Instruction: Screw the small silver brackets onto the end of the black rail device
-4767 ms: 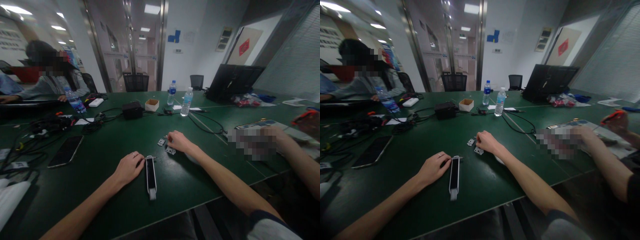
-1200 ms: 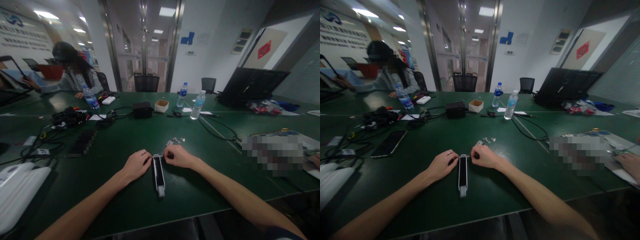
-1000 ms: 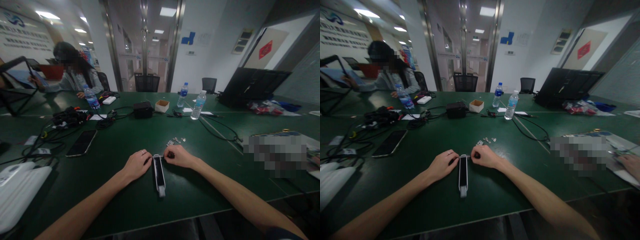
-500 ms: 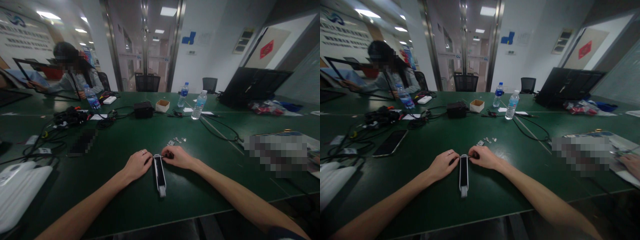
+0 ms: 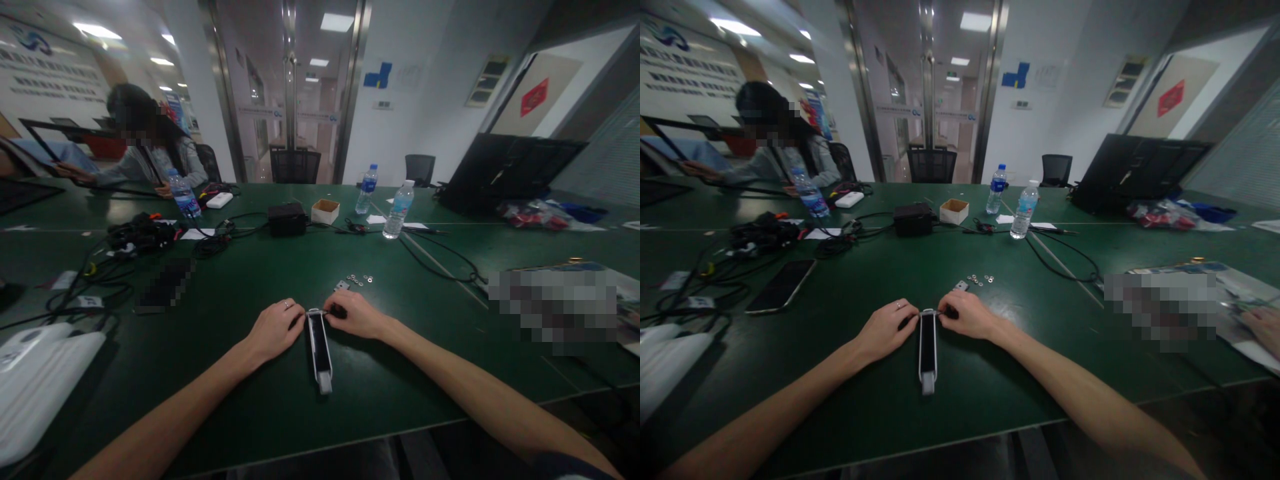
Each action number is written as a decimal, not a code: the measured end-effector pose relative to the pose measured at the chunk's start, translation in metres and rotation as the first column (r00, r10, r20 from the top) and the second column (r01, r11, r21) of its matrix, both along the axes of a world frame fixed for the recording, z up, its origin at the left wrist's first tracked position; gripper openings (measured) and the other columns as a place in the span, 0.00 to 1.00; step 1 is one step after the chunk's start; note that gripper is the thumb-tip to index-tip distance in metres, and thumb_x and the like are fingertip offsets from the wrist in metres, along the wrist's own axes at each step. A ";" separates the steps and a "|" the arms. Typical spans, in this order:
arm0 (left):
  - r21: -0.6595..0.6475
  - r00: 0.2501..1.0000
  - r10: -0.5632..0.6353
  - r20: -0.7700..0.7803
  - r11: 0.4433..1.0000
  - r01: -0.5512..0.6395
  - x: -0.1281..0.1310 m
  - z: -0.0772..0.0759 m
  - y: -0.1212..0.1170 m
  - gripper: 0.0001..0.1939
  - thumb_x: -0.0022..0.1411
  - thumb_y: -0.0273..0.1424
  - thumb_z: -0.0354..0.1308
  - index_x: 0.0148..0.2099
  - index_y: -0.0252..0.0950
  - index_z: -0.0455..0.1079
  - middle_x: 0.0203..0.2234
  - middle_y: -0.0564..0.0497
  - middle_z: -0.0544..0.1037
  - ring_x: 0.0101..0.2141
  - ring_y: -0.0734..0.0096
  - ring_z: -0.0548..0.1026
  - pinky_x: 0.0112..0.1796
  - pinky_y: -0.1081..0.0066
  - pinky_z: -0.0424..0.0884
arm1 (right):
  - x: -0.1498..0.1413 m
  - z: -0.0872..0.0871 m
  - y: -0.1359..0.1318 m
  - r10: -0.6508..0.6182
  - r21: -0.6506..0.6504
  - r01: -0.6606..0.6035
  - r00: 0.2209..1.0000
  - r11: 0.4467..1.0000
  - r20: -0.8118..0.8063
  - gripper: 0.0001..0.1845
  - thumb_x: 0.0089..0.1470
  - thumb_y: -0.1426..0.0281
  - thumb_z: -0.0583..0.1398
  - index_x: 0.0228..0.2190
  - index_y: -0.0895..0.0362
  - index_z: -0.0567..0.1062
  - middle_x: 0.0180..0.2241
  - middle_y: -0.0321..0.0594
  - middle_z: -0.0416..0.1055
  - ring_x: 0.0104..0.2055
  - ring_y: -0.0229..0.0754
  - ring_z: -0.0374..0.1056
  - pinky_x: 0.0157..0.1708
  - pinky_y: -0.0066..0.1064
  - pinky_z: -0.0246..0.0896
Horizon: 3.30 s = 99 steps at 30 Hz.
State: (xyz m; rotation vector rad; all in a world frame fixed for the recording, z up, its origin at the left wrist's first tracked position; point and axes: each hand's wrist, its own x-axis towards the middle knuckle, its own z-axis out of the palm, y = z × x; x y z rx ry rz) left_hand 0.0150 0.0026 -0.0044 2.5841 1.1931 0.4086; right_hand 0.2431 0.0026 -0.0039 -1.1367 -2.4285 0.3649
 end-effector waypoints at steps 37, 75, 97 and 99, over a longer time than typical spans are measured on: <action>0.022 1.000 -0.005 0.015 1.000 0.005 -0.001 -0.003 0.001 0.13 0.68 0.31 0.46 0.43 0.34 0.71 0.38 0.47 0.73 0.36 0.67 0.72 0.37 0.68 0.71 | 0.001 0.002 0.000 0.010 -0.010 -0.010 0.999 1.000 0.032 0.06 0.52 0.74 0.60 0.35 0.60 0.72 0.35 0.42 0.70 0.36 0.40 0.65 0.36 0.31 0.62; -0.003 1.000 0.004 0.019 1.000 -0.004 0.000 -0.002 0.000 0.13 0.68 0.32 0.46 0.44 0.35 0.71 0.38 0.48 0.73 0.37 0.67 0.72 0.39 0.66 0.71 | 0.003 0.002 0.000 0.044 0.021 -0.044 0.999 0.999 -0.003 0.07 0.52 0.72 0.60 0.36 0.59 0.73 0.36 0.42 0.71 0.38 0.40 0.66 0.38 0.31 0.64; -0.014 0.999 -0.012 0.037 1.000 0.013 -0.002 -0.005 0.002 0.13 0.69 0.32 0.46 0.45 0.35 0.71 0.40 0.48 0.73 0.38 0.66 0.72 0.39 0.67 0.71 | 0.107 0.001 0.050 -0.458 0.306 0.407 0.881 0.861 0.117 0.08 0.57 0.71 0.54 0.36 0.58 0.73 0.38 0.46 0.72 0.43 0.47 0.66 0.44 0.37 0.62; -0.017 0.999 -0.011 0.034 1.000 0.012 -0.002 -0.004 0.002 0.13 0.69 0.32 0.46 0.46 0.35 0.71 0.40 0.48 0.72 0.38 0.66 0.72 0.39 0.66 0.71 | 0.117 -0.003 0.054 -0.493 0.297 0.436 0.857 0.849 0.150 0.09 0.57 0.72 0.54 0.37 0.58 0.74 0.38 0.46 0.72 0.43 0.47 0.66 0.44 0.37 0.62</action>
